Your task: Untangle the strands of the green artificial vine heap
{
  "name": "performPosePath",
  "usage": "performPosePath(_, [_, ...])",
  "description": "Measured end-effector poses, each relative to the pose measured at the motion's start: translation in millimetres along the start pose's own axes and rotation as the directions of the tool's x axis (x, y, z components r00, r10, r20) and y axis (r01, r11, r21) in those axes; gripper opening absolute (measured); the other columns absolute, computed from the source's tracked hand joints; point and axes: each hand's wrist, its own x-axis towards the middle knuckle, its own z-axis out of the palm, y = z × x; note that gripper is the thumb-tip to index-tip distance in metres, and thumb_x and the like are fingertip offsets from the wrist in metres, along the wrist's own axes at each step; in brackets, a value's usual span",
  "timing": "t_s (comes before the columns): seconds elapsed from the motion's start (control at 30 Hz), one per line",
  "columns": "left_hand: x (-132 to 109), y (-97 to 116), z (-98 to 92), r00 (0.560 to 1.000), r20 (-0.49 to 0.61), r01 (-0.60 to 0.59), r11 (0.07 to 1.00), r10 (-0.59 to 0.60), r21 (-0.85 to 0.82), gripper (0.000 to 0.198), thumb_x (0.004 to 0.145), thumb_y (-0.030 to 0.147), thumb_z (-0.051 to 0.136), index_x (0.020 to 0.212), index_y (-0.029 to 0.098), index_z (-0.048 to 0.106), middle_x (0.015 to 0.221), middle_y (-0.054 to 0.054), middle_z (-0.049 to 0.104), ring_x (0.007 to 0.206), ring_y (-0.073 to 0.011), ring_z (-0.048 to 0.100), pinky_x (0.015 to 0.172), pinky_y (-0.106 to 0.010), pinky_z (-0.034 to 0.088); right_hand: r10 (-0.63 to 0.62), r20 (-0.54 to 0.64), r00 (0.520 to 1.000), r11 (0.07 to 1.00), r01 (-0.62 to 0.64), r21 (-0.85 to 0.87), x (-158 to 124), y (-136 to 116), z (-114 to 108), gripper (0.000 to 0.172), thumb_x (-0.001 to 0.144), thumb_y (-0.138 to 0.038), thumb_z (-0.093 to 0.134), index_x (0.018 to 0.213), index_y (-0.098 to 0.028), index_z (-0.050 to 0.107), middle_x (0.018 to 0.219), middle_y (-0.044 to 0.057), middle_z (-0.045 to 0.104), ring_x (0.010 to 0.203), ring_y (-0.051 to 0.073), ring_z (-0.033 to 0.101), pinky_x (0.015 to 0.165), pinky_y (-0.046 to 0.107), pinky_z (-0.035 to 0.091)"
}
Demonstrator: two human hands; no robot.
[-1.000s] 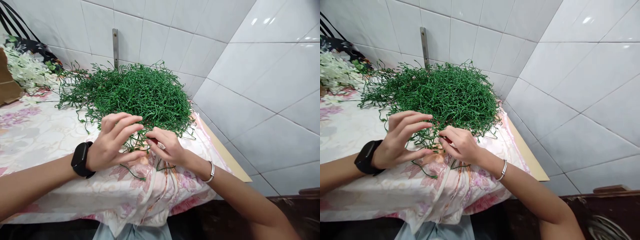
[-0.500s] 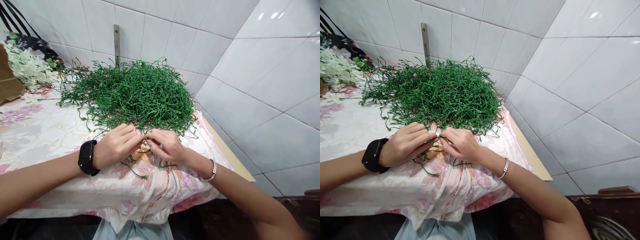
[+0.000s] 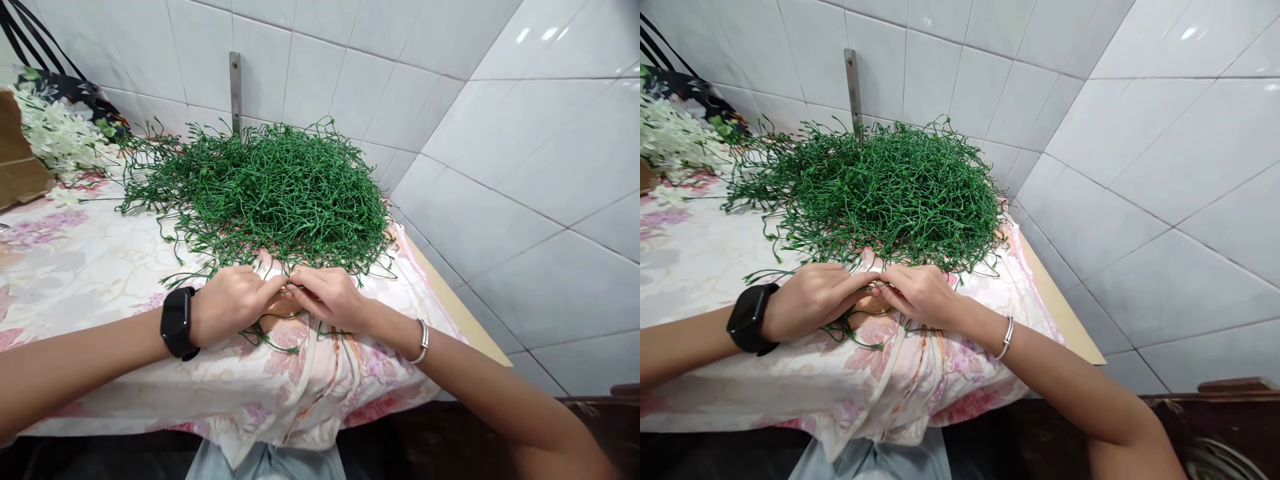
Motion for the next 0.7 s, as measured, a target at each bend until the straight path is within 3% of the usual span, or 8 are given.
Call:
performPosePath(0.2, [2.8,-1.8,-4.2,0.996,0.023,-0.08,0.996,0.081,-0.048,0.021,0.086,0.02,0.032,0.074,0.013,0.047,0.052,0.001,0.05,0.047,-0.0126,0.045,0.047,-0.025,0.034,-0.044,0.064,0.997,0.996,0.039,0.076,-0.4,0.1,-5.1,0.02,0.085,-0.02,0.034,0.091,-0.01,0.05,0.069,0.002,0.054,0.059,0.008,0.046,0.051,0.019,0.034])
performPosePath(0.37, [4.5,-2.7,-4.0,0.997,-0.071,-0.044,0.996,0.039,-0.079,0.027,0.085,0.027,0.037,0.064,0.015,0.048,0.055,-0.001,0.049,0.053,-0.0134,0.044,0.051,-0.026,0.036,-0.082,0.052,0.995,0.996,0.08,0.033,-1.0,-1.4,-1.4,0.018,0.084,-0.02,0.034,0.09,-0.011,0.05,0.067,0.001,0.053,0.06,0.009,0.046,0.052,0.019,0.035])
performPosePath(0.47, [5.4,3.5,-5.0,0.987,-0.149,0.059,0.998,-0.055,0.024,0.02,0.081,0.027,0.043,0.082,0.012,0.056,0.074,-0.007,0.058,0.07,-0.0175,0.051,0.062,-0.031,0.042,-0.056,0.004,0.998,0.998,0.056,-0.013,-0.5,-1.5,0.9,0.016,0.084,-0.02,0.036,0.085,-0.012,0.049,0.065,0.001,0.053,0.058,0.008,0.047,0.051,0.019,0.035])
performPosePath(0.53, [6.5,11.5,-7.3,0.973,-0.221,0.097,0.984,-0.063,0.151,0.029,0.08,0.027,0.047,0.101,0.007,0.052,0.093,-0.012,0.059,0.088,-0.0225,0.052,0.076,-0.038,0.043,-0.029,-0.04,0.999,0.999,0.028,-0.043,-0.4,-1.1,2.3,0.017,0.084,-0.02,0.035,0.08,-0.012,0.049,0.065,0.002,0.054,0.056,0.009,0.047,0.05,0.02,0.034])
performPosePath(0.63, [8.2,25.0,-11.2,0.952,-0.257,-0.087,0.952,0.166,0.292,0.04,0.081,0.031,0.046,0.113,0.006,0.046,0.114,-0.014,0.052,0.11,-0.0257,0.044,0.093,-0.039,0.037,0.012,-0.074,0.997,0.999,-0.016,-0.048,-1.8,0.4,6.0,0.02,0.083,-0.024,0.035,0.072,-0.014,0.048,0.065,0.003,0.054,0.056,0.009,0.047,0.05,0.021,0.035])
performPosePath(0.7, [9.4,30.8,-11.9,0.933,-0.214,-0.219,0.928,0.29,0.302,0.041,0.083,0.03,0.041,0.117,0.007,0.042,0.122,-0.013,0.046,0.117,-0.0251,0.038,0.098,-0.037,0.034,0.059,-0.01,0.998,0.997,-0.06,-0.05,-3.5,2.1,9.3,0.021,0.082,-0.026,0.038,0.068,-0.015,0.049,0.063,0.002,0.053,0.055,0.009,0.046,0.05,0.021,0.035])
